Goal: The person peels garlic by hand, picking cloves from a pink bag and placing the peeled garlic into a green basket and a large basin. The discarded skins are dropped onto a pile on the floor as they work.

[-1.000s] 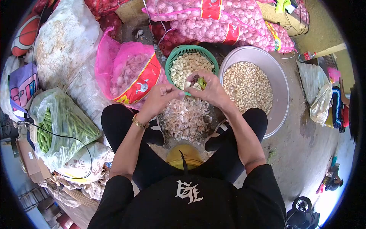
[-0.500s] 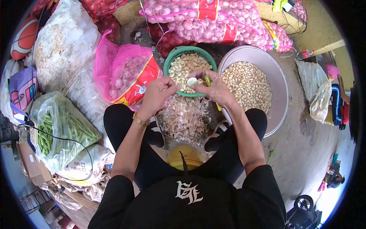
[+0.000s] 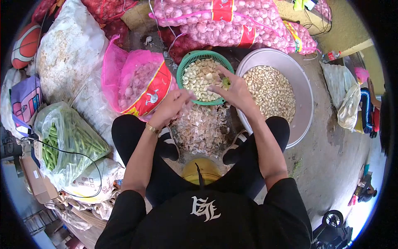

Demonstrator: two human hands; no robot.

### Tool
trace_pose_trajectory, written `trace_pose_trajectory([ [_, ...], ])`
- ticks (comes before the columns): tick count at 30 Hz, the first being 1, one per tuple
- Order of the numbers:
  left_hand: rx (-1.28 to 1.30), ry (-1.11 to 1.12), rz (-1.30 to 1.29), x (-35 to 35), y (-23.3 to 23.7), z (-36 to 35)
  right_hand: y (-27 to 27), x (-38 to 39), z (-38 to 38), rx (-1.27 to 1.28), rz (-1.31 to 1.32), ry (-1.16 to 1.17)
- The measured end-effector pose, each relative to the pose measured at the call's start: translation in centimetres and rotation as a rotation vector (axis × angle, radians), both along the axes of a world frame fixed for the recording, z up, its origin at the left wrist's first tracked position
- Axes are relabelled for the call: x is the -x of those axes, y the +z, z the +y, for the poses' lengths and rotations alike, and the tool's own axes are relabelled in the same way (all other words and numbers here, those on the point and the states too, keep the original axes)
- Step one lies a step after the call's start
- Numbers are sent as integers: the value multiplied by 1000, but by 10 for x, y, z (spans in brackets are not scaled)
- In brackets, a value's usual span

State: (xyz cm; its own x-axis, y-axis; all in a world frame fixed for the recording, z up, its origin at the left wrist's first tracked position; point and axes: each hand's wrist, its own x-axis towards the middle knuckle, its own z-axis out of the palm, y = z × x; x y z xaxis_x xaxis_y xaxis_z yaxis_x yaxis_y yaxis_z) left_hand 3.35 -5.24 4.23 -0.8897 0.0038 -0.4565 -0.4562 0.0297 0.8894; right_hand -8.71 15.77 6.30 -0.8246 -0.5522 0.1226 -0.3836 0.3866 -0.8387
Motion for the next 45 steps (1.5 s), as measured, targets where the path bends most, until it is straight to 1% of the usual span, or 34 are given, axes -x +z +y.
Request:
trace_pose_trajectory([
  [1, 2, 3, 2, 4, 5, 3, 2, -1, -2, 2, 2, 3],
  [3, -487, 209, 32, 11, 15, 12, 12, -7, -6, 36, -66, -22],
  [4, -489, 209, 34, 15, 13, 14, 15, -11, -8, 34, -65, -21],
  [6, -618, 246, 8, 20, 12, 17, 17, -19, -14, 249, -170, 151],
  [7, -617, 249, 6, 22, 13, 21, 14, -22, -17, 249, -173, 153],
  [9, -574, 276, -48, 27, 17, 28, 1, -26, -22, 254, -62, 235],
  [13, -551, 245, -56, 30, 9, 30, -8, -22, -21, 173, -9, 195],
  [16, -508, 180, -37, 29, 8, 29, -2, -24, -21, 174, -91, 225],
  [18, -465, 157, -38, 29, 12, 28, 8, -26, -18, 191, -324, 220],
  [19, -465, 156, -37, 29, 17, 28, 11, -24, -17, 191, -323, 220],
  [21, -508, 171, -28, 26, 27, 29, 15, -19, -15, 188, -315, 166],
  [22, -507, 172, -26, 26, 27, 27, 19, -17, -14, 189, -313, 168],
  [24, -629, 157, -10, 25, 24, 20, 24, -14, -11, 238, -304, 123],
  [25, -628, 157, -9, 24, 22, 18, 23, -12, -10, 239, -304, 123],
  [27, -728, 164, 36, 23, 14, 15, 21, -9, -8, 191, -259, 197],
  [31, -755, 190, 58, 22, 12, 14, 17, -9, -11, 175, -247, 224],
  [33, -713, 258, 85, 21, 17, 14, 16, -13, -15, 231, -162, 31],
  [34, -713, 258, 86, 21, 19, 14, 19, -14, -15, 231, -162, 32],
  [36, -590, 282, 93, 19, 23, 14, 27, -15, -13, 245, -234, 125],
  [37, -591, 283, 93, 18, 26, 16, 25, -14, -12, 244, -234, 125],
  [39, -551, 288, 64, 17, 33, 21, 18, -11, -12, 228, -284, 258],
  [40, -551, 288, 65, 17, 33, 22, 16, -11, -12, 229, -284, 258],
  [42, -521, 262, 76, 17, 29, 21, 13, -11, -14, 228, -395, 205],
  [43, -521, 261, 76, 17, 26, 20, 9, -10, -15, 227, -395, 205],
  [45, -591, 266, 123, 19, 24, 19, 3, -9, -17, 233, -131, 46],
])
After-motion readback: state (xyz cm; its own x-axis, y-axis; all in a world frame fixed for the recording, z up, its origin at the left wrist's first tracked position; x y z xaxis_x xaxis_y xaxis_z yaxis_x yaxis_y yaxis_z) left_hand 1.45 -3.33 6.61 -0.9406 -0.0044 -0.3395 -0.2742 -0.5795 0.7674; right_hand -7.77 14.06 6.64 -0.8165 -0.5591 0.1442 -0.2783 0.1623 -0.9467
